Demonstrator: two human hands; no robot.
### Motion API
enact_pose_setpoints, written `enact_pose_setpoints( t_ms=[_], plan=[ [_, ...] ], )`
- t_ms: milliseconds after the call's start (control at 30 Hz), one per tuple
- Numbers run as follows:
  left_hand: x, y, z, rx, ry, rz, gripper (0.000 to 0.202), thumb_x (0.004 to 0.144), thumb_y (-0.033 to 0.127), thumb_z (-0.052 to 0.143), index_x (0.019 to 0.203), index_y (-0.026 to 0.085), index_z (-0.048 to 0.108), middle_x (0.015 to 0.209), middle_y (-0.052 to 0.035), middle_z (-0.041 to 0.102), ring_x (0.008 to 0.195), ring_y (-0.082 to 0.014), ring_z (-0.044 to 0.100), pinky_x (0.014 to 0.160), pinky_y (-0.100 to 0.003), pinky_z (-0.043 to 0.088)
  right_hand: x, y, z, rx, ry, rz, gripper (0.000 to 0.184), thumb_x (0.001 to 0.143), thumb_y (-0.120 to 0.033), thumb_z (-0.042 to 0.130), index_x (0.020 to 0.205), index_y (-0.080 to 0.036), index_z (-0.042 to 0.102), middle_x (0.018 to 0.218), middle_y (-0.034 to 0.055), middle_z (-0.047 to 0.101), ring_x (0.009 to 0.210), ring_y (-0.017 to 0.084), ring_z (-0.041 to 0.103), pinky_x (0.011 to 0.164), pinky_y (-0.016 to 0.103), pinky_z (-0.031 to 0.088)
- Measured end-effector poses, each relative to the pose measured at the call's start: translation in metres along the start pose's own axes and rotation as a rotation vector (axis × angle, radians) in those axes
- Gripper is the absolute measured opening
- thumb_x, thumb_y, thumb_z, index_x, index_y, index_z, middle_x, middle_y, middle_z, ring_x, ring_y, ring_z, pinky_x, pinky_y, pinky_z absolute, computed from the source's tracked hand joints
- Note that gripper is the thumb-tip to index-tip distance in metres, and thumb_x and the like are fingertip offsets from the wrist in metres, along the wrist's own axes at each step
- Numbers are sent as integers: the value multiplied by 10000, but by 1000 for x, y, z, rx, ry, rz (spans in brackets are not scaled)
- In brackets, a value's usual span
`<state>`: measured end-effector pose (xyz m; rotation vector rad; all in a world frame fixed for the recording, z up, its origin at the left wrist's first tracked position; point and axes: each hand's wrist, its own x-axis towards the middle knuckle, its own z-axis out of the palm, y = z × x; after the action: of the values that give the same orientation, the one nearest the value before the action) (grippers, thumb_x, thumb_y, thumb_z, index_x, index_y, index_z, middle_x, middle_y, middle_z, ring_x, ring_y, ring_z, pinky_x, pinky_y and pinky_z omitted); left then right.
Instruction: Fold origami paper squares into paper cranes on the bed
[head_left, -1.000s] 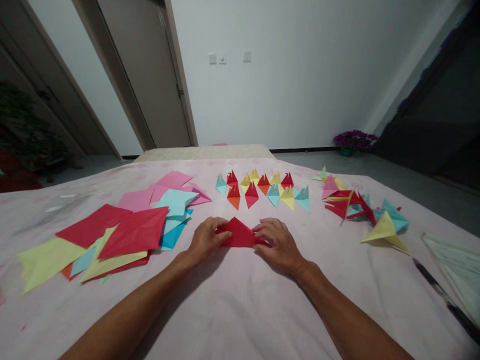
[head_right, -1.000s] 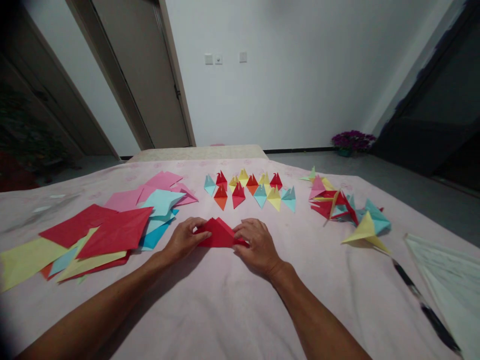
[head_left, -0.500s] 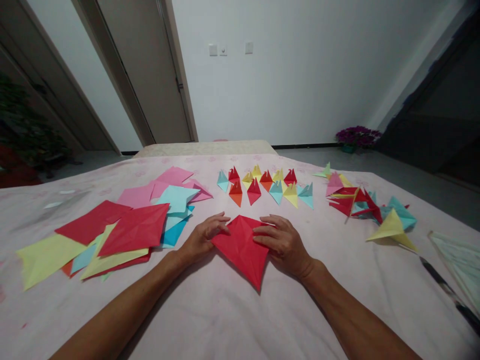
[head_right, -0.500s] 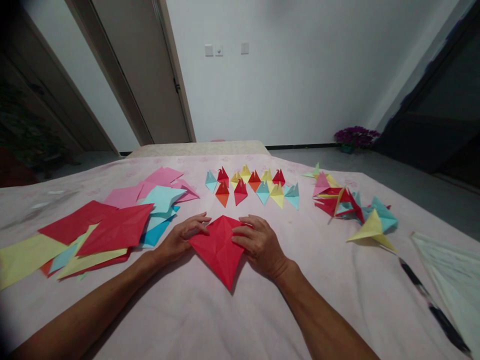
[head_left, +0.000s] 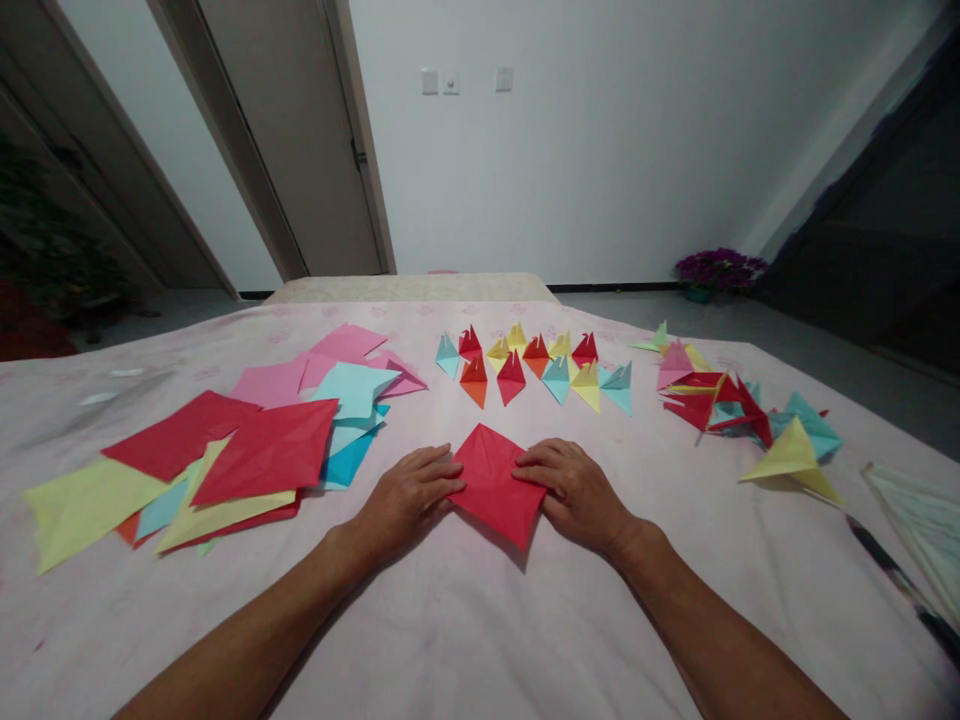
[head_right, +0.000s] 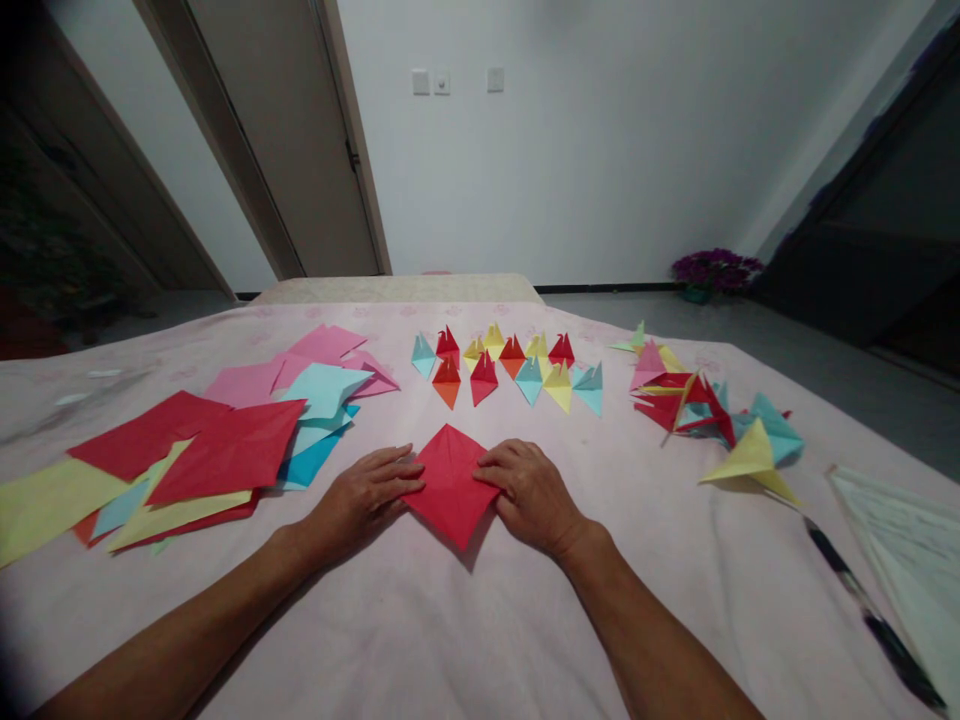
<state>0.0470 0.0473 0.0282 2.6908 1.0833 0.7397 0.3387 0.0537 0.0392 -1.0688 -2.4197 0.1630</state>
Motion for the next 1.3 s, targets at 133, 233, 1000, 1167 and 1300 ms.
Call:
enact_pose_setpoints(
  t_ms=[133, 233, 1000, 1167, 1300],
  plan=[
    [0, -3, -2, -99, 10, -126, 217, 931, 293, 569, 1065, 260, 737, 1180, -62, 716, 1261, -264, 558, 1079, -500, 436, 2, 2, -2, 69, -3, 41, 352, 784, -116, 569, 1014, -311, 750, 1090, 28, 705, 1028, 225, 596, 899, 410, 449],
    [1, -2, -3, -174, 12, -228, 171, 911, 323, 592, 932, 248, 744, 1185, -51, 711, 1263, -271, 550, 1081, -504, 423, 6, 3, -4, 106, -3, 136, 187, 867, -218, 580, 891, -284, 753, 1002, 22, 708, 962, 207, 599, 858, 375, 451],
    [10, 8, 6, 243, 149, -223, 228, 861, 161, 587, 1084, 167, 632, 1324, -156, 568, 1314, -336, 456, 1088, -561, 368, 20, 1, 13, -328, 93, 432, 308, 850, -465, 663, 698, -208, 587, 823, 31, 603, 821, 206, 506, 707, 326, 339],
    [13, 9, 14, 93, -159, 98, 524, 949, 78, 400, 1439, 263, 420, 1491, -79, 470, 1418, -227, 369, 1136, -462, 376, 19, -3, 11, -363, 130, 437, 206, 860, -409, 672, 847, -214, 607, 907, 46, 624, 883, 230, 519, 764, 354, 363],
    [15, 21, 14, 50, -266, 54, 516, 992, 231, 401, 1503, 246, 328, 1538, -93, 396, 1431, -238, 344, 1167, -460, 326, 18, -11, 16, -398, 146, 399, 290, 883, -322, 650, 1144, -204, 601, 1167, 100, 616, 1105, 271, 495, 942, 406, 363]
  ],
)
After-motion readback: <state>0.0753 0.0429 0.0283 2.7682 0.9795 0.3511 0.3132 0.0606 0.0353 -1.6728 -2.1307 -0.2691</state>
